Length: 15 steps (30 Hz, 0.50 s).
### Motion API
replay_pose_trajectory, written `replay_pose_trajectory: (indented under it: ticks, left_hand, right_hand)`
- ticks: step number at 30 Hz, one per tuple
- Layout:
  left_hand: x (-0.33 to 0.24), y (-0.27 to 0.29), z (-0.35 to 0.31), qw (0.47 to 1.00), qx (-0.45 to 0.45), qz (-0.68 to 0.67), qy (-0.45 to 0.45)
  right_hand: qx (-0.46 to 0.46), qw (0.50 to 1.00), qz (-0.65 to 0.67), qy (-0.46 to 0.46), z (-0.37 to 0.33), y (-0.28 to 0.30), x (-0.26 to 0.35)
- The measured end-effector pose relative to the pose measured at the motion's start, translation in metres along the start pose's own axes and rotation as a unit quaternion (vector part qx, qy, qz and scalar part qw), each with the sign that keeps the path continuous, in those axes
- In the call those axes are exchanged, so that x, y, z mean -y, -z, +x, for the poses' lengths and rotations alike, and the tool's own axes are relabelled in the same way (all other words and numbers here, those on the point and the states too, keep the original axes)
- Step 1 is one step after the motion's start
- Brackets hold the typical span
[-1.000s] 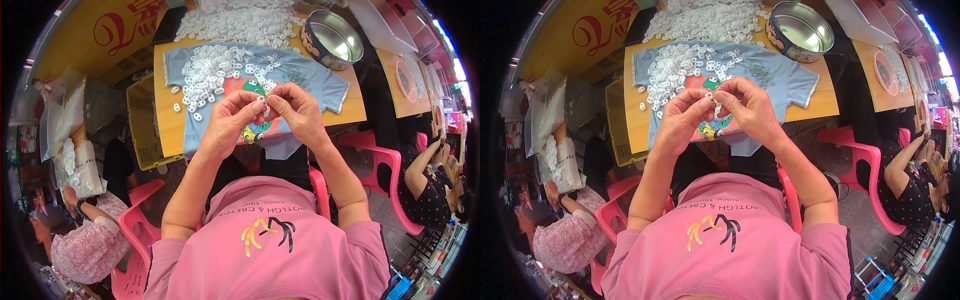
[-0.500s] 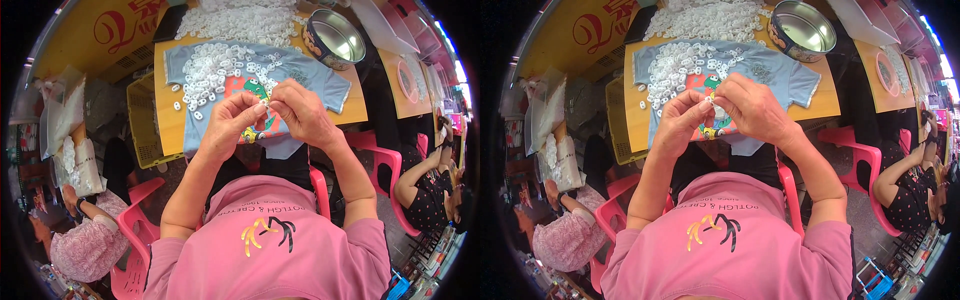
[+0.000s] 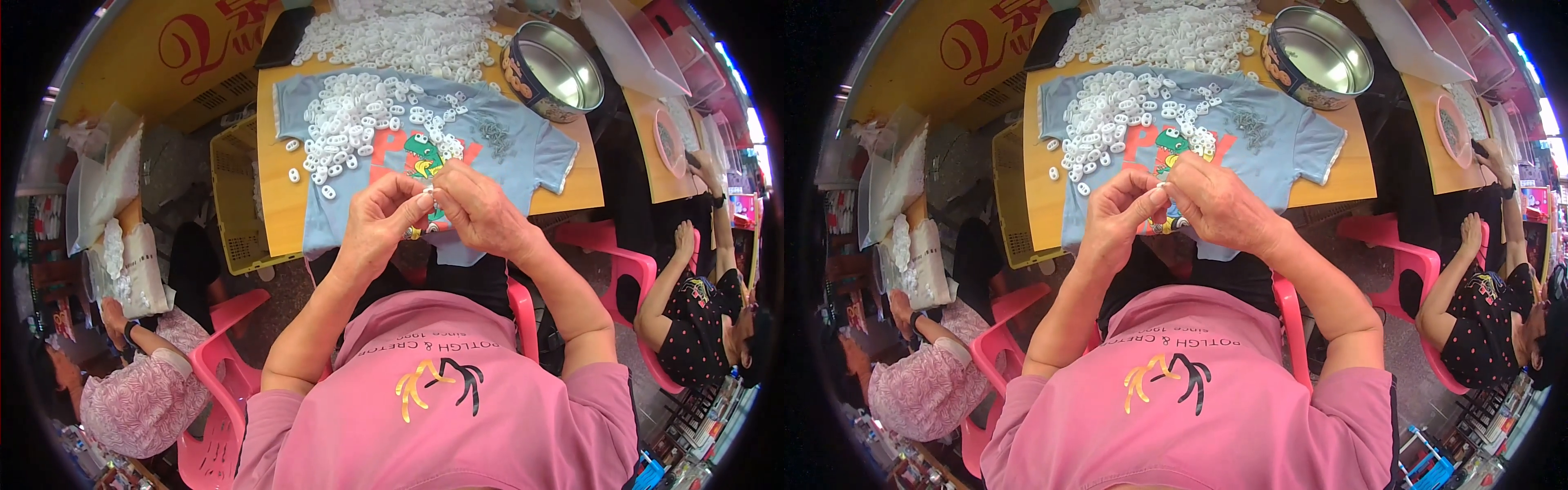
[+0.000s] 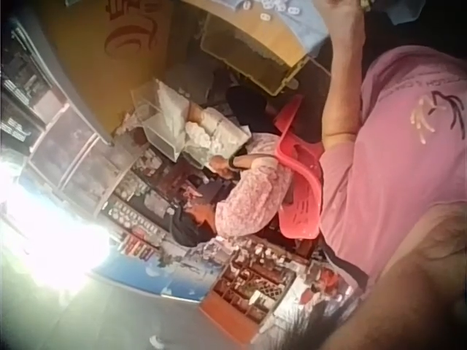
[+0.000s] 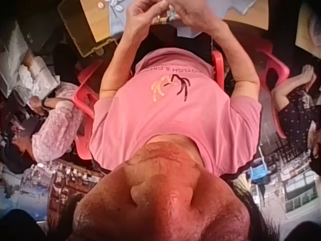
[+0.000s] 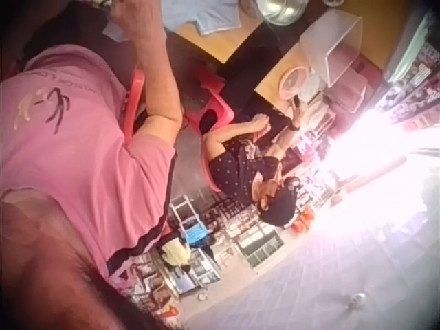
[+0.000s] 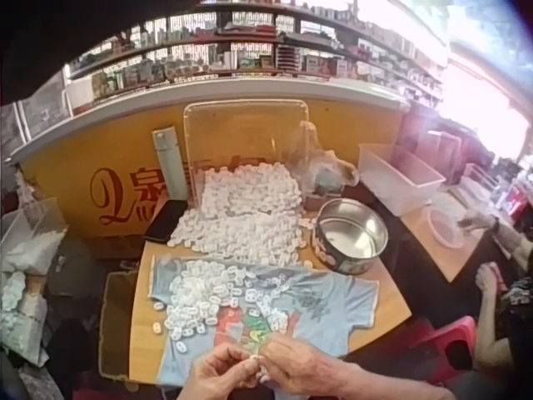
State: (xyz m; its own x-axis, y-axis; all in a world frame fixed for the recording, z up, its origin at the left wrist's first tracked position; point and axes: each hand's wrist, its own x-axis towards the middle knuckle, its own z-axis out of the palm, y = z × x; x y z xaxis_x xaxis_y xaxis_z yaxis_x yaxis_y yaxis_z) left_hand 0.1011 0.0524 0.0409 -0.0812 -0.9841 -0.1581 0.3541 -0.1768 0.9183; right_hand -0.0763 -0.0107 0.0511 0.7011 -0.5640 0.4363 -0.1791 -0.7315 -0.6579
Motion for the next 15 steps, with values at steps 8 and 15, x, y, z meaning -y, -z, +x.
replay_pose_trajectory:
  ticks: [8,15]
  left_hand:
    - [0.012,0.021,-0.004,0.997,-0.056,-0.051,0.0]
    - [0.003,0.044,-0.009,0.995,-0.085,-0.059,-0.011]
  right_hand:
    - [-0.012,0.999,0.05,-0.016,0.008,-0.004,-0.024]
    - [-0.077,0.965,-0.198,-0.156,0.022,0.01,-0.06]
